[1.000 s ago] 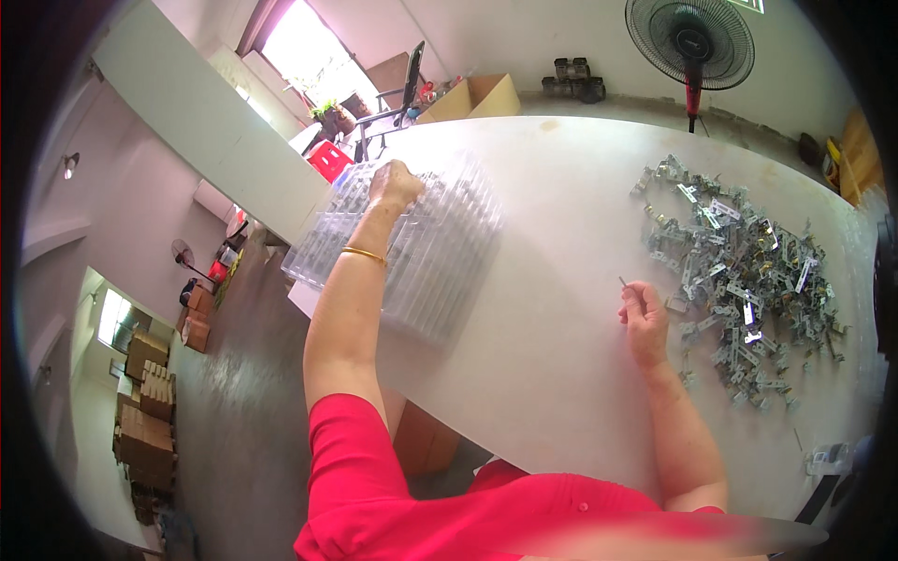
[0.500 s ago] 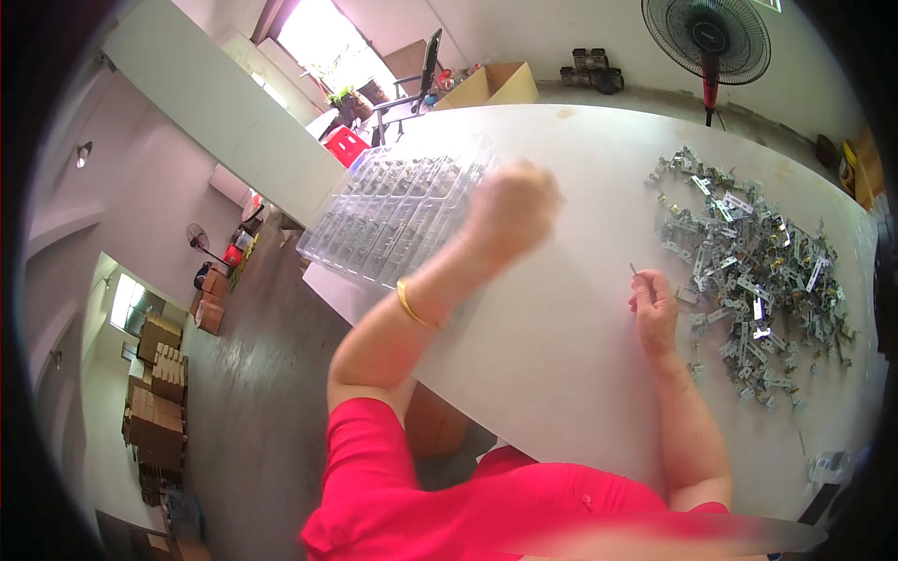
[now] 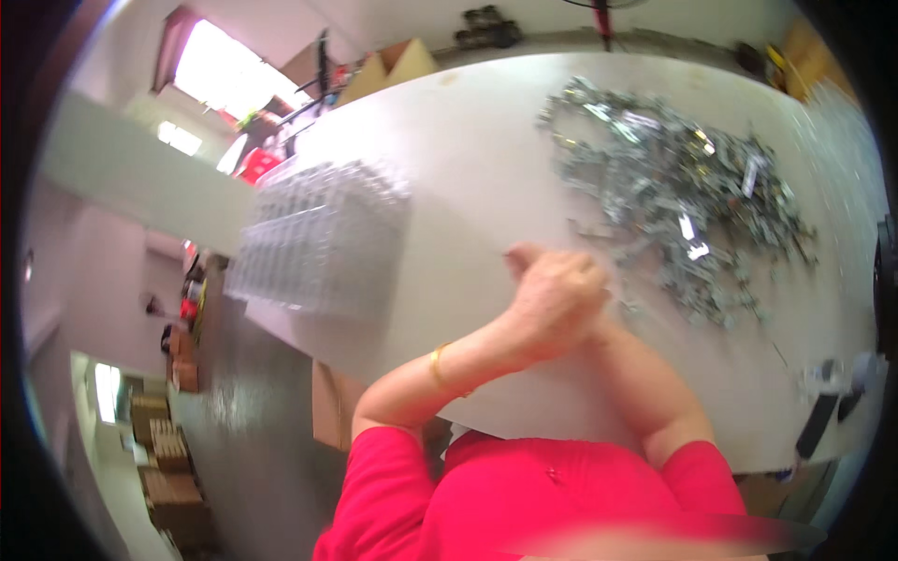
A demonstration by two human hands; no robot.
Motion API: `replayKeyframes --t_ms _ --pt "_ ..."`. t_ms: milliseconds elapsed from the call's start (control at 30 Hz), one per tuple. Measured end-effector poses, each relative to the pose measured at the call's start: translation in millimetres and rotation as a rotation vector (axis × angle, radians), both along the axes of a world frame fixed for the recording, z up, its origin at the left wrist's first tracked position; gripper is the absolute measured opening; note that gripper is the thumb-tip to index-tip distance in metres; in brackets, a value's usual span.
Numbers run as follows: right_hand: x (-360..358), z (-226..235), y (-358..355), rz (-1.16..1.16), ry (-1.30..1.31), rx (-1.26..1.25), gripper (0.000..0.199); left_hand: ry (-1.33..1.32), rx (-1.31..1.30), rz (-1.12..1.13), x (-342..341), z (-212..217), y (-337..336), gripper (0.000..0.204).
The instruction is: Placing small metal brackets into plastic packaging trays.
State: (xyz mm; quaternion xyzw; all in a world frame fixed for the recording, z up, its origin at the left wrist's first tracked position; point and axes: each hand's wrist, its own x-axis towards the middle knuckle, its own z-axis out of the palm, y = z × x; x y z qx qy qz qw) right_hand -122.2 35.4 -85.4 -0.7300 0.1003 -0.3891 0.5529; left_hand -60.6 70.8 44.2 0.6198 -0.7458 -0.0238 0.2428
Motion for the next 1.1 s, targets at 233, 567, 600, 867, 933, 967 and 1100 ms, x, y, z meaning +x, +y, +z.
replayKeyframes --t_ms 233,567,600,867,933,967,1100 --pt "56.5 -14.9 5.6 -0.051 0.012 -0.391 0.038 -0.013 0.192 0.226 33.0 -6.4 -18.5 0.010" --pt "37.9 16.5 -8.5 0.458 0.139 -0.024 0.014 -0.054 0.084 -0.127 6.6 -12.9 -49.2 0.011" --pt "35.3 20.8 -7.5 0.455 0.136 -0.018 0.014 -0.056 0.090 -0.130 4.1 -16.1 -51.4 0.011" --pt "32.6 23.0 -11.8 0.336 0.141 -0.196 0.025 -0.287 0.159 -0.287 -10.0 -29.1 -65.3 0.013" --pt "34.9 16.2 -10.6 0.317 0.162 -0.218 0.025 -0.289 0.151 -0.316 -10.2 -35.9 -68.0 0.012" --pt "35.8 12.7 -10.3 0.303 0.181 -0.242 0.026 -0.291 0.143 -0.338 -10.4 -38.5 -69.0 0.010" --pt "35.2 14.2 -11.8 0.312 0.131 -0.216 0.026 -0.300 0.126 -0.361 -10.6 -41.9 -67.5 0.009"
